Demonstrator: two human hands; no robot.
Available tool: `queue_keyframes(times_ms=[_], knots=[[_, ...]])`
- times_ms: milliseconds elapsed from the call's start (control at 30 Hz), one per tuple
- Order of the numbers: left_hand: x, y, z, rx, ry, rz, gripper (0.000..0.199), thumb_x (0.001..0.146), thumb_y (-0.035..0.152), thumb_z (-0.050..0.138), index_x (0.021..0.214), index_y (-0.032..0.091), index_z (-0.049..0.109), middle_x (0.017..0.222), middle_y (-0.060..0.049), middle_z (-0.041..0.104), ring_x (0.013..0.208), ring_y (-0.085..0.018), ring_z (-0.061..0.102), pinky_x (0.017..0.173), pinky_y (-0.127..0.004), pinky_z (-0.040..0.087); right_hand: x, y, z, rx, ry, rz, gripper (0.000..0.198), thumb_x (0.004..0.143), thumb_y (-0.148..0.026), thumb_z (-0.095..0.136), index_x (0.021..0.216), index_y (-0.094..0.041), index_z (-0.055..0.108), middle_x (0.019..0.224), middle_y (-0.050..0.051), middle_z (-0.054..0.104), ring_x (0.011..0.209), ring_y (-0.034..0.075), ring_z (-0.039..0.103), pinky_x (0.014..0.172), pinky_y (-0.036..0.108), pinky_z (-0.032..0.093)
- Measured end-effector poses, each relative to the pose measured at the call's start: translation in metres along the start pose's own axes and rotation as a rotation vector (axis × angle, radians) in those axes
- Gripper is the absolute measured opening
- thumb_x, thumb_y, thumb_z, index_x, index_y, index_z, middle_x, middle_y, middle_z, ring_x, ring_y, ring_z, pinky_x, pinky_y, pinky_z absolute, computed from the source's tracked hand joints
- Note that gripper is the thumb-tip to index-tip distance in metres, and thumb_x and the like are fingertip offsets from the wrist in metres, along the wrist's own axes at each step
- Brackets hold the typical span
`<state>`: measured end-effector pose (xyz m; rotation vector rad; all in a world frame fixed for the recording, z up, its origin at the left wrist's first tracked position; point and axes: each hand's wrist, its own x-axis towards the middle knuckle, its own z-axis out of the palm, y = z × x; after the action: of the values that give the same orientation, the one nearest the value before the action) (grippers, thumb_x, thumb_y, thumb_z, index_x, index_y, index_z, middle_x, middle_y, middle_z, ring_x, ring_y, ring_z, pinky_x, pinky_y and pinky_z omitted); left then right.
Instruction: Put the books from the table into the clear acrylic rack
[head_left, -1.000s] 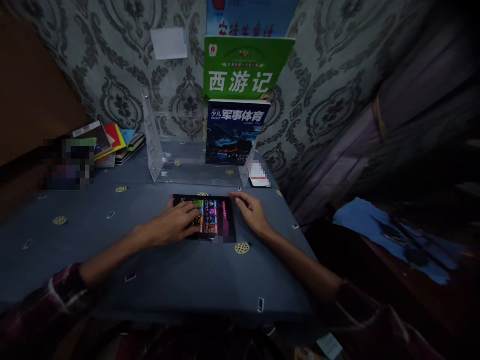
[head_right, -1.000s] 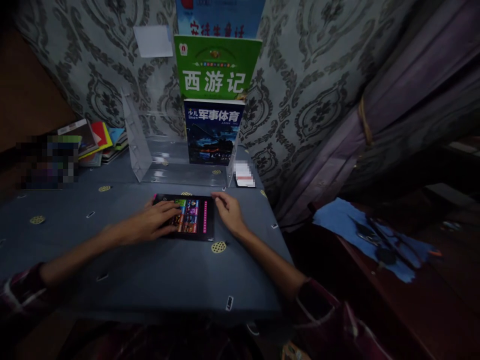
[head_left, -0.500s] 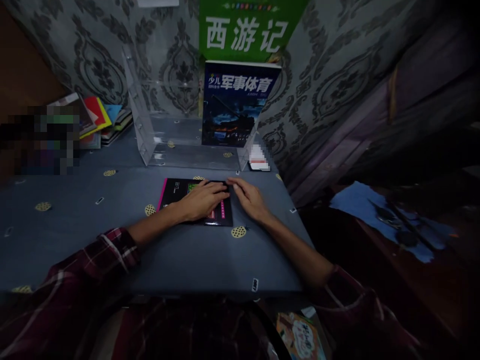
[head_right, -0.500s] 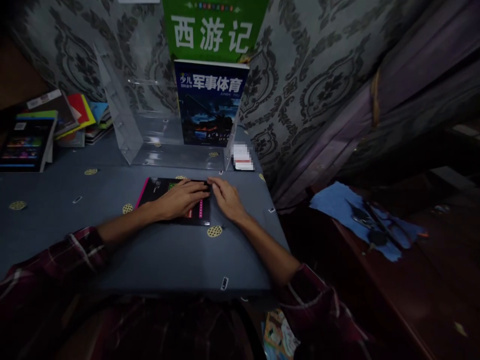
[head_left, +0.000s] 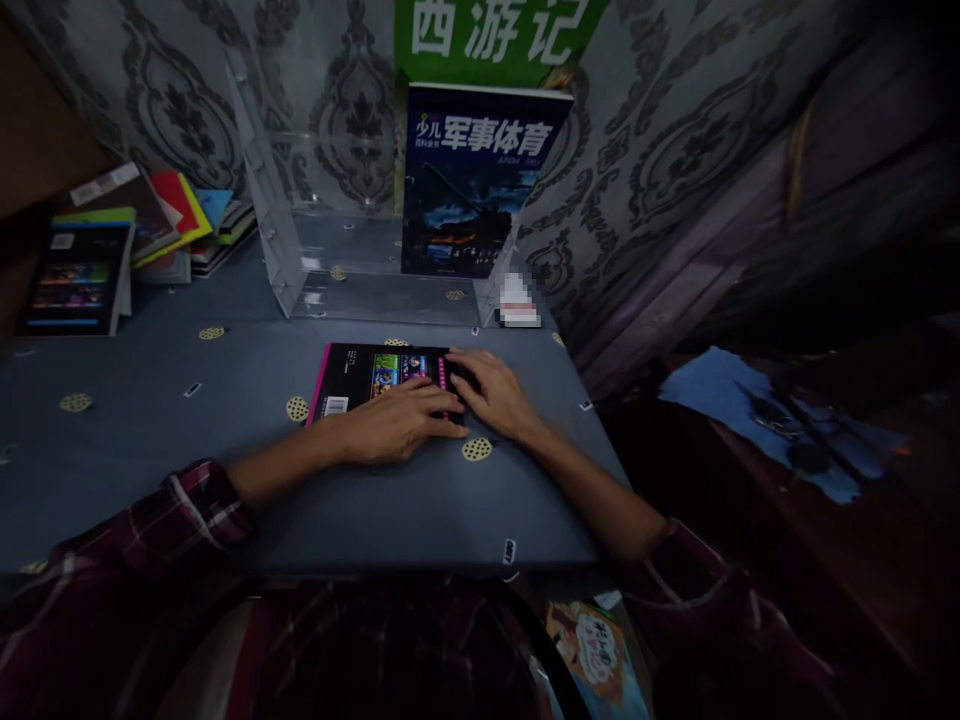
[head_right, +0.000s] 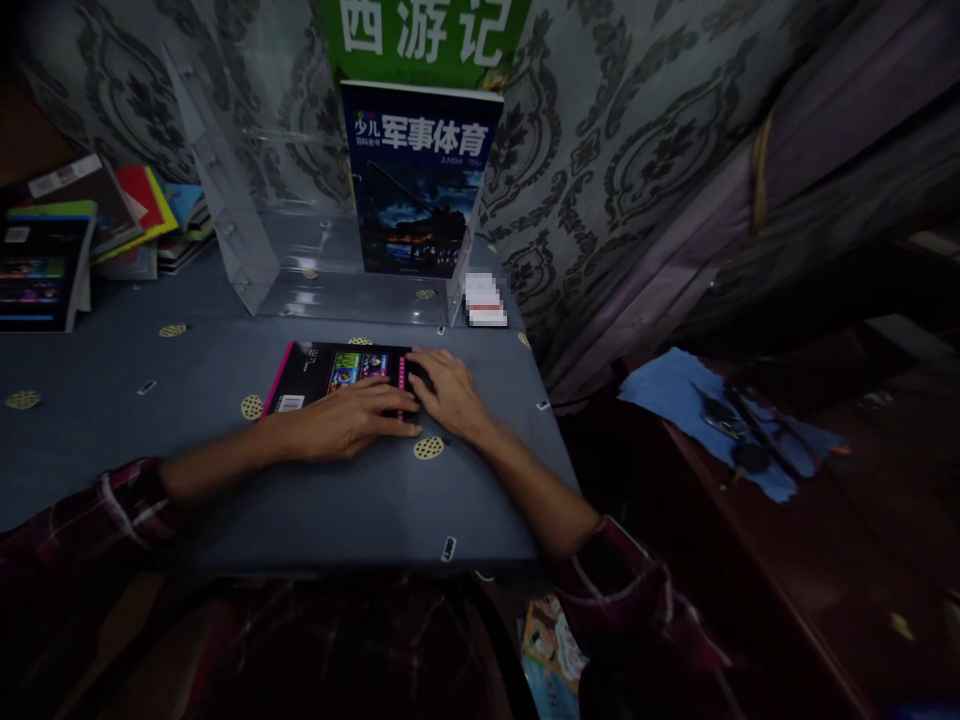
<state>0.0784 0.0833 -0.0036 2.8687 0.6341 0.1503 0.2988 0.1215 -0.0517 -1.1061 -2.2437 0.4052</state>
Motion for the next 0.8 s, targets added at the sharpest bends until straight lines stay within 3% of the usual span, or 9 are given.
queue_keyframes(times_ms=[200,500,667,800], knots=[[-0.008,0.014,0.001,0.095,-0.048,-0.010,0.052,0.093,0.008,0.049,0.142,0.025,0.055,0.148,-0.008,0.055,0.137,-0.023,0.049,0.118,-0.046,0.031,-0.003,-0.005,-0.001,-0.058,-0.034,0.004,0.038,0.097,-0.037,0.050,0.130,-0.024,0.065,0.141,0.012,0.063,0.130,0.032,0.057,0.108,0.058,0.044],[-0.018,0.043,0.014,0.269,-0.031,-0.133,0.049,0.100,0.014,0.041,0.149,0.017,0.045,0.140,-0.012,0.059,0.134,-0.026,0.050,0.115,-0.044,0.036,-0.010,-0.011,0.000,-0.183,-0.065,-0.038,0.048,0.098,-0.048,0.050,0.135,-0.021,0.062,0.149,0.016,0.055,0.136,0.036,0.052,0.110,0.061,0.042],[-0.024,0.058,0.015,0.320,-0.066,-0.219,0.051,0.100,0.016,0.042,0.151,0.012,0.043,0.144,-0.017,0.056,0.137,-0.029,0.046,0.116,-0.048,0.034,-0.014,-0.021,0.002,-0.167,-0.085,-0.133,0.050,0.098,-0.049,0.050,0.139,-0.022,0.059,0.154,0.014,0.051,0.146,0.033,0.041,0.120,0.061,0.032],[-0.034,0.068,0.019,0.334,-0.084,-0.268,0.051,0.101,0.015,0.038,0.151,0.007,0.041,0.149,-0.018,0.052,0.143,-0.030,0.042,0.116,-0.050,0.035,-0.015,-0.025,0.002,-0.117,-0.130,-0.203,0.049,0.099,-0.046,0.051,0.141,-0.023,0.057,0.152,0.013,0.053,0.147,0.032,0.041,0.122,0.063,0.029]])
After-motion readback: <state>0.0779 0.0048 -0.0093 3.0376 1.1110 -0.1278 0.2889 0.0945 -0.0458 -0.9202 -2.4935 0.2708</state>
